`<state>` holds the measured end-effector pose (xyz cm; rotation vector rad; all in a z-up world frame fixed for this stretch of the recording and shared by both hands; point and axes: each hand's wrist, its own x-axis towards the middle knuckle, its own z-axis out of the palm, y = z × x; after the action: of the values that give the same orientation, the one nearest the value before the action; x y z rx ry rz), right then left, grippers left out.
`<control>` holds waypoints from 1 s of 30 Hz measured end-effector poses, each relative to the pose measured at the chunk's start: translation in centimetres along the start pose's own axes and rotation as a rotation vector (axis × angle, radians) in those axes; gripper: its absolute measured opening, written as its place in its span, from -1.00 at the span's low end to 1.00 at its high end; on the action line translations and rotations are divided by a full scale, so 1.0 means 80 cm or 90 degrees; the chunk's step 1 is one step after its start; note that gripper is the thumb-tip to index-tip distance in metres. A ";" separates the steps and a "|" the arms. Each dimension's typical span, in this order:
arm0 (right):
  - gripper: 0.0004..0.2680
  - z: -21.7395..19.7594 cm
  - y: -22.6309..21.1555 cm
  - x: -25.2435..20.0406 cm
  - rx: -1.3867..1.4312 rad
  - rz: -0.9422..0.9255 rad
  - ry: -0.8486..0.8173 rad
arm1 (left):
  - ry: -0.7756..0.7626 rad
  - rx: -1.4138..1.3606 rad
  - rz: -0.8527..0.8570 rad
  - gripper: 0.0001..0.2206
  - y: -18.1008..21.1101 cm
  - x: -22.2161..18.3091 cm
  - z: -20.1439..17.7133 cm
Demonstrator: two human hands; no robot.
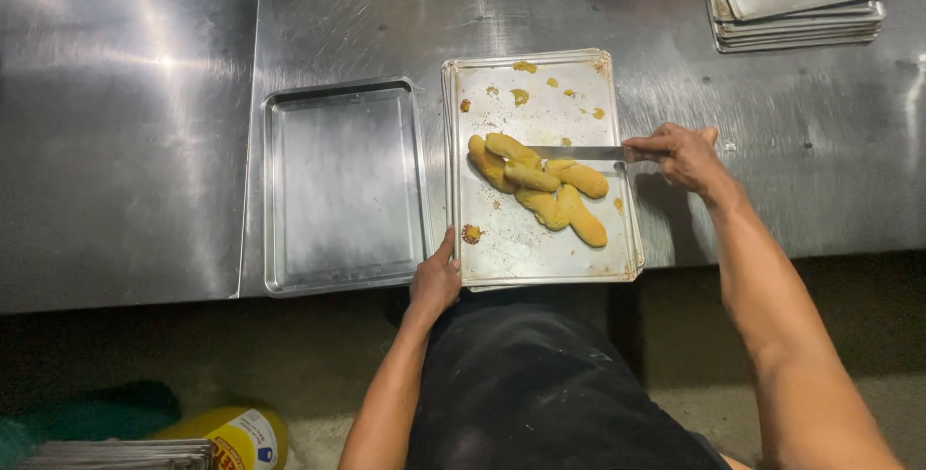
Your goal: Separating stuck-together baked bread pieces and organizing them neatly onto metal trays.
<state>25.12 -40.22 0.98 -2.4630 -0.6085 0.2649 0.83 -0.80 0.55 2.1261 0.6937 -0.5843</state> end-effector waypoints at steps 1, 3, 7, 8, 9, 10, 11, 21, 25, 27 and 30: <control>-0.71 -0.001 -0.002 -0.005 -0.001 0.001 0.000 | -0.001 0.000 0.001 -0.40 -0.016 0.014 0.010; -0.63 -0.001 -0.006 -0.015 0.007 -0.044 0.045 | 0.046 0.004 0.080 -0.39 -0.047 0.040 0.031; -0.59 0.005 0.010 -0.036 0.143 -0.026 0.107 | 0.036 -0.002 0.074 -0.39 -0.017 0.012 0.010; -0.66 0.005 0.013 -0.043 0.053 0.005 0.132 | 0.017 -0.013 0.043 -0.39 -0.005 0.001 0.001; -0.72 0.004 0.015 -0.050 -0.037 0.037 0.157 | -0.003 -0.023 0.012 -0.40 0.008 -0.011 -0.008; -0.72 0.002 0.015 -0.056 -0.039 0.038 0.158 | -0.005 -0.023 0.013 -0.40 0.007 -0.009 -0.008; -0.72 0.001 0.017 -0.065 -0.009 0.061 0.147 | -0.003 -0.029 0.014 -0.40 0.005 -0.008 -0.006; -0.73 0.020 0.070 -0.220 0.119 0.084 0.024 | 0.013 -0.056 0.035 -0.41 -0.005 -0.001 0.003; -0.75 0.022 0.022 -0.257 0.111 0.257 0.105 | 0.091 -0.018 0.150 -0.38 -0.063 0.043 0.037; -0.78 0.018 -0.047 -0.242 -0.026 0.132 0.180 | 0.100 -0.036 0.177 -0.38 -0.048 0.031 0.028; -0.78 0.057 -0.089 -0.228 -0.135 0.110 0.236 | 0.006 -0.108 0.052 -0.41 -0.013 0.007 0.003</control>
<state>5.12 -41.54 2.39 -2.6762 -0.2773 -0.2004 0.53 -0.29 -0.48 1.9906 0.6365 -0.4549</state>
